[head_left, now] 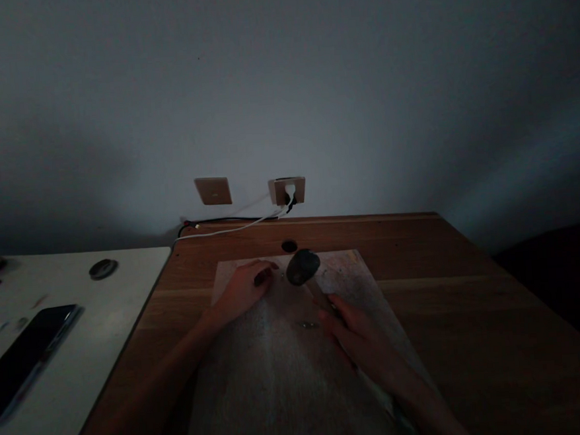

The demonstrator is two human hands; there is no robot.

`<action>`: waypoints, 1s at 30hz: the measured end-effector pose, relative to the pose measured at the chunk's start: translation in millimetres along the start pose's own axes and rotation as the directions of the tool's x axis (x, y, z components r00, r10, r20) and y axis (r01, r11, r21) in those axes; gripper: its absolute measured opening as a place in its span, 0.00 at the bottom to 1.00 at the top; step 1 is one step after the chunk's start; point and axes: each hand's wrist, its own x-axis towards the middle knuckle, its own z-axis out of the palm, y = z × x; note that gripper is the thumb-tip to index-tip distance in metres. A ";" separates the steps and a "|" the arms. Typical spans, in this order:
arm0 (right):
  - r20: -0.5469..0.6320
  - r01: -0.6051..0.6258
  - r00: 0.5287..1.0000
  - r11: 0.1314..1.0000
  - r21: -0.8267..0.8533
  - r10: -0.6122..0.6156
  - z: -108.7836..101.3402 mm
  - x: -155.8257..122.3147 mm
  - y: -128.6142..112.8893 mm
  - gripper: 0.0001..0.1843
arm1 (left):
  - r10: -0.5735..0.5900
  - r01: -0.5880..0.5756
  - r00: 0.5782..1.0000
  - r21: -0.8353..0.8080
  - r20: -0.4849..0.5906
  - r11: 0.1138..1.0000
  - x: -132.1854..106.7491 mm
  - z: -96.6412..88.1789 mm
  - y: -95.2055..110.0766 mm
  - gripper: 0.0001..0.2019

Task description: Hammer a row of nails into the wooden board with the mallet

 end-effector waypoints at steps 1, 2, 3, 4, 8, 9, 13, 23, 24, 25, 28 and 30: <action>0.018 0.013 1.000 1.000 0.001 -0.013 1.8 4.6 -4.8 0.18 | -0.019 0.019 1.000 -0.013 -0.003 1.000 -0.1 0.3 0.5 0.15; 0.035 0.023 0.999 1.000 -0.001 -0.022 3.6 8.8 -9.1 0.18 | -0.040 0.039 0.999 -0.025 -0.003 0.999 -0.2 0.6 1.0 0.17; 0.049 0.030 0.998 1.000 -0.005 -0.029 5.4 12.6 -12.8 0.18 | -0.060 0.059 0.998 -0.037 -0.001 0.998 -0.2 0.9 1.5 0.17; 0.059 0.034 0.998 0.999 -0.011 -0.033 7.0 15.8 -15.9 0.17 | -0.076 0.076 0.997 -0.048 0.002 0.996 -0.1 1.0 2.0 0.17; 0.069 0.053 0.996 0.998 -0.046 -0.049 13.1 22.3 -22.1 0.14 | -0.094 0.093 0.996 -0.063 -0.010 0.994 0.0 0.2 3.4 0.19; 0.070 0.058 0.996 0.997 -0.055 -0.054 14.3 22.7 -22.4 0.14 | -0.091 0.090 0.996 -0.056 -0.013 0.994 0.0 -0.1 3.4 0.20; 0.066 0.071 0.996 0.993 -0.093 -0.065 16.9 23.1 -22.9 0.13 | -0.087 0.087 0.996 -0.062 0.002 0.994 -0.1 -0.2 2.9 0.19; 0.080 0.085 0.994 0.974 -0.209 -0.069 20.3 26.2 -20.4 0.17 | -0.065 0.063 0.998 -0.133 -0.011 0.989 -0.9 0.7 0.0 0.23; 0.079 0.085 0.994 0.973 -0.213 -0.070 20.5 26.3 -20.3 0.18 | -0.064 0.062 0.998 -0.136 -0.011 0.989 -0.8 1.0 -0.6 0.23; 0.078 0.084 0.995 0.972 -0.217 -0.069 20.6 26.4 -20.3 0.18 | -0.066 0.064 0.998 -0.138 -0.012 0.988 -0.7 1.4 -1.2 0.24; 0.078 0.080 0.995 0.970 -0.230 -0.064 20.2 26.8 -20.4 0.18 | -0.069 0.066 0.998 -0.139 -0.014 0.988 -0.1 3.0 -3.7 0.22; 0.080 0.080 0.995 0.969 -0.234 -0.062 19.8 27.2 -19.9 0.18 | -0.068 0.065 0.998 -0.136 -0.018 0.989 0.4 3.8 -5.0 0.22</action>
